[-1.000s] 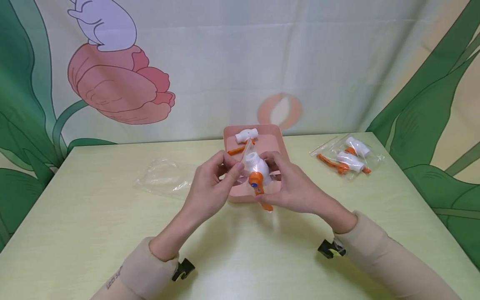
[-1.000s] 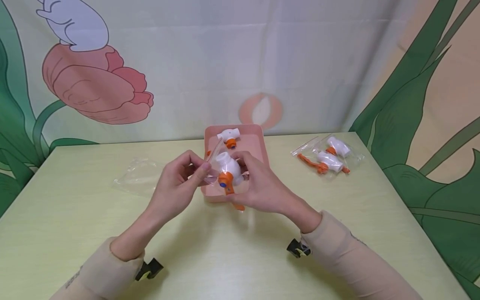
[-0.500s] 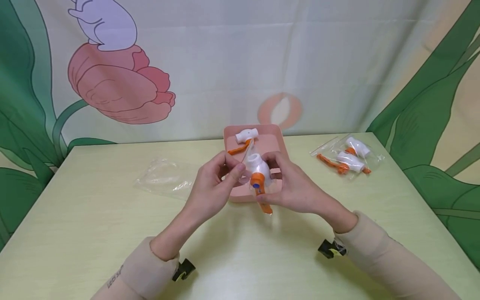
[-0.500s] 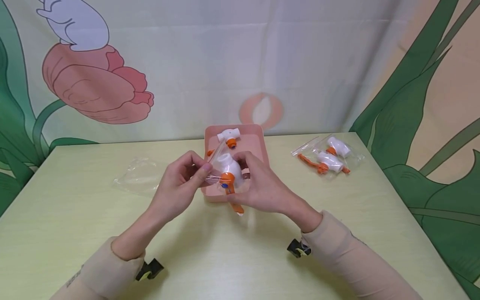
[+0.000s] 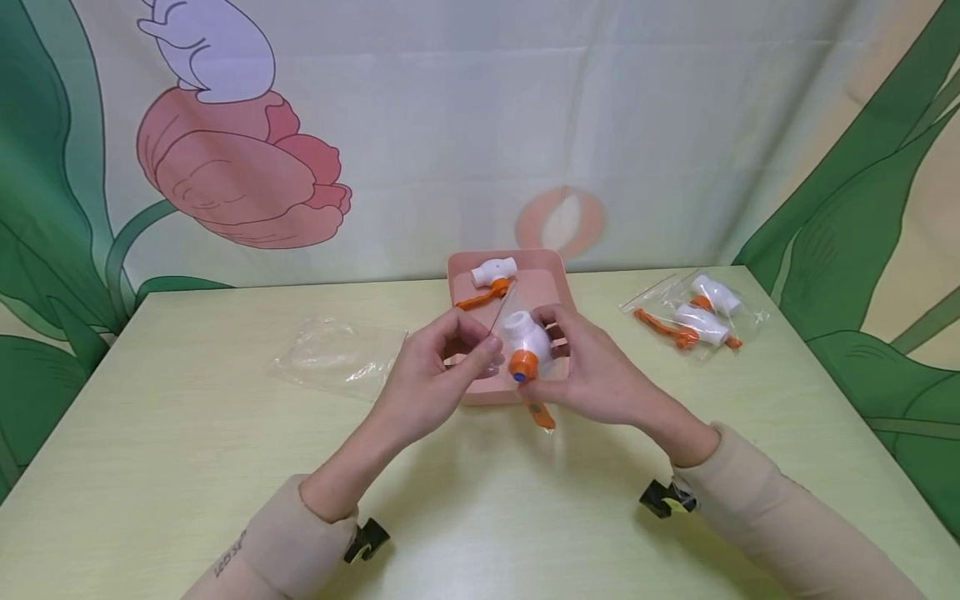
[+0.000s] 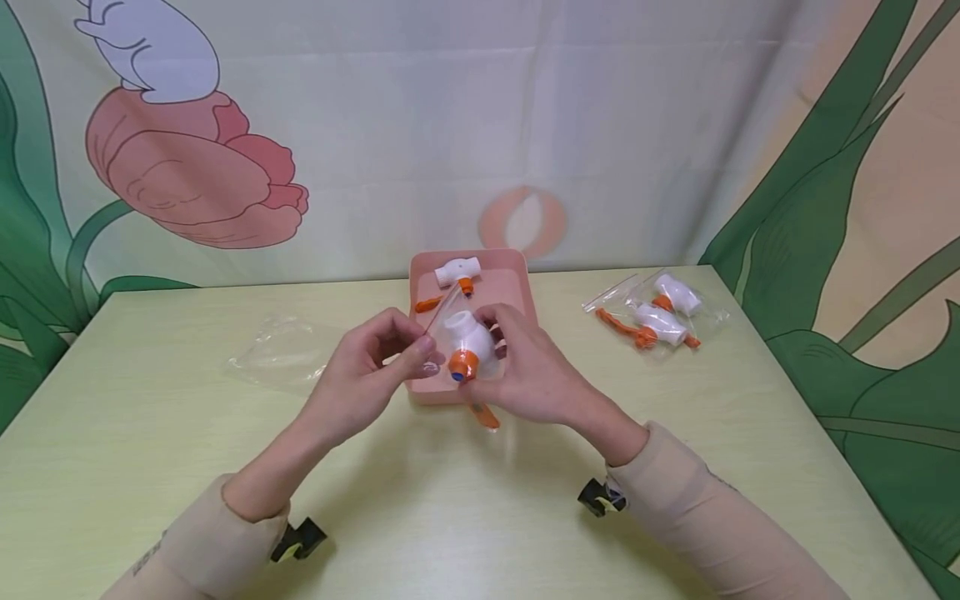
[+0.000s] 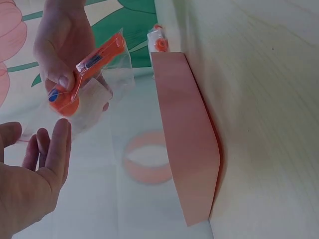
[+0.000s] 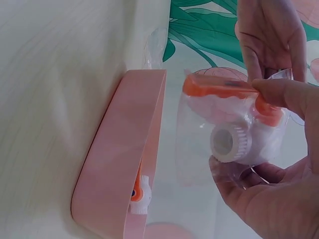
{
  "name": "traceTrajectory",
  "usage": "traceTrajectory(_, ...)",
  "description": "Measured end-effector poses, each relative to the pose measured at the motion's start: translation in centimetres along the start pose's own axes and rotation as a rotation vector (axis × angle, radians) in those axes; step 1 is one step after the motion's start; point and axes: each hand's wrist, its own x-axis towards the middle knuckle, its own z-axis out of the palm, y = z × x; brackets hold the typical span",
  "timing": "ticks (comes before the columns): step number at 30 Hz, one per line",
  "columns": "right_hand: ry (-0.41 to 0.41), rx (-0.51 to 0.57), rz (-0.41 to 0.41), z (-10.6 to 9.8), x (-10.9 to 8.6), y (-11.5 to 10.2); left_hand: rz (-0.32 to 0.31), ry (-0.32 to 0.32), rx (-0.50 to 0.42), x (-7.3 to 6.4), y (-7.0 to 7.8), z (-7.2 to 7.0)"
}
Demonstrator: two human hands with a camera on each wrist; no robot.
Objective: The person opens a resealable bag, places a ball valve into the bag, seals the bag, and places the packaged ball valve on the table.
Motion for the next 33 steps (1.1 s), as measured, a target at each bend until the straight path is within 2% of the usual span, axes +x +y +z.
traceTrajectory(8, 0.036, -0.068, 0.055, -0.3, 0.0, 0.5, -0.055, -0.036, 0.174, -0.1, -0.3, -0.8)
traceTrajectory(15, 0.073, -0.117, 0.11, -1.0, -0.4, 1.4, -0.092, -0.098, 0.265, -0.5, -0.6, -1.8)
traceTrajectory(21, 0.083, -0.182, 0.143, -2.3, -1.3, 2.3, -0.125, -0.157, 0.336, -0.6, -0.8, -3.2)
traceTrajectory(27, 0.088, -0.251, 0.169, -4.1, -2.6, 3.5, -0.118, -0.187, 0.397, -0.4, -1.0, -4.5)
traceTrajectory(33, 0.069, -0.294, 0.168, -6.2, -4.3, 4.9, -0.127, -0.231, 0.481, -0.8, -1.4, -5.6)
